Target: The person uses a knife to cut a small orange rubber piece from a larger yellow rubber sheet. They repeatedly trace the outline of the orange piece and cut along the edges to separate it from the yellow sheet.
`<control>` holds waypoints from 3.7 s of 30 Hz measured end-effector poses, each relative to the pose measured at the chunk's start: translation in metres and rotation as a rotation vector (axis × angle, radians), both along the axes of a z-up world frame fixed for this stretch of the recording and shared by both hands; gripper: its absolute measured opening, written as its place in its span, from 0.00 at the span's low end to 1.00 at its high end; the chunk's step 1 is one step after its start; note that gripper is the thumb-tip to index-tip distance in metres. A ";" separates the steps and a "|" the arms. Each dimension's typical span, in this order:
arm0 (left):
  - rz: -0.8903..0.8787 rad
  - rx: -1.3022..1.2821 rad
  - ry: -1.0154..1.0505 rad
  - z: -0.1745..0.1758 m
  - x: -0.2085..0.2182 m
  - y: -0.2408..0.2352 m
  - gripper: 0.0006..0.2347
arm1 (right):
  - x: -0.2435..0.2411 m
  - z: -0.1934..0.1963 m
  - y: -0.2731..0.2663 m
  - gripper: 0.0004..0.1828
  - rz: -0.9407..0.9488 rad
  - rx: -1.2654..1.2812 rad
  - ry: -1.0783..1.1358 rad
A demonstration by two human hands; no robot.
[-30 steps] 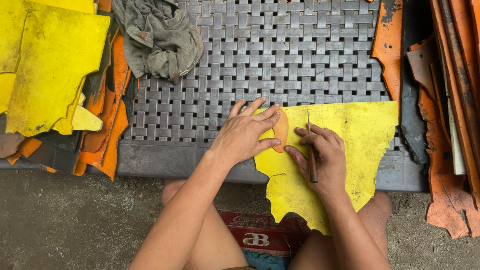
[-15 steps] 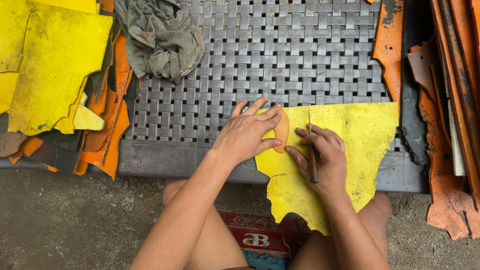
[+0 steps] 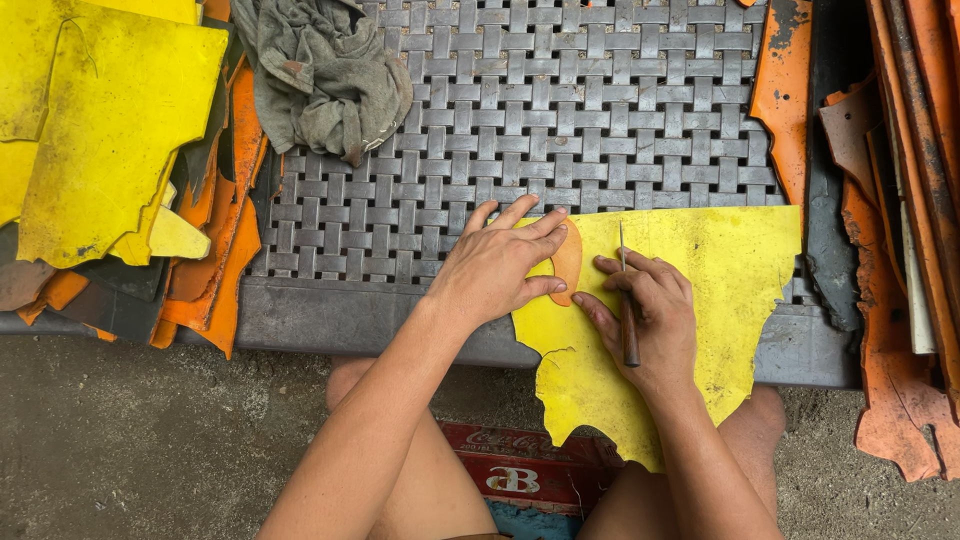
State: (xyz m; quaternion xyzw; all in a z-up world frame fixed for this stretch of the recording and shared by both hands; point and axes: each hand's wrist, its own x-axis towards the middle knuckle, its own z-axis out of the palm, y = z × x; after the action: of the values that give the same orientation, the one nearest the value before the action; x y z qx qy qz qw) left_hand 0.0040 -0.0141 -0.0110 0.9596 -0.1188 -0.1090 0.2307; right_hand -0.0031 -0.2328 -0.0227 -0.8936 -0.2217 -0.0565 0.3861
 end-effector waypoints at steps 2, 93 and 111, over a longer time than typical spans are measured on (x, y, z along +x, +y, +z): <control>-0.001 0.002 -0.001 -0.001 0.000 0.000 0.29 | 0.000 0.000 0.000 0.18 -0.001 0.001 -0.001; -0.066 1.056 0.259 0.003 0.050 -0.142 0.18 | 0.142 0.013 0.007 0.13 0.261 0.616 0.748; -0.216 1.174 0.302 -0.005 0.059 -0.154 0.17 | 0.180 -0.001 0.079 0.20 0.452 -0.138 0.975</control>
State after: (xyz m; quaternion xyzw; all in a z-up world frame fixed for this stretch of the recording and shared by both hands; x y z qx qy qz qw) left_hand 0.0630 -0.1685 -0.0163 0.8829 -0.1014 -0.3138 -0.3343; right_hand 0.1766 -0.1540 -0.0233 -0.7696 -0.2068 0.4636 0.3873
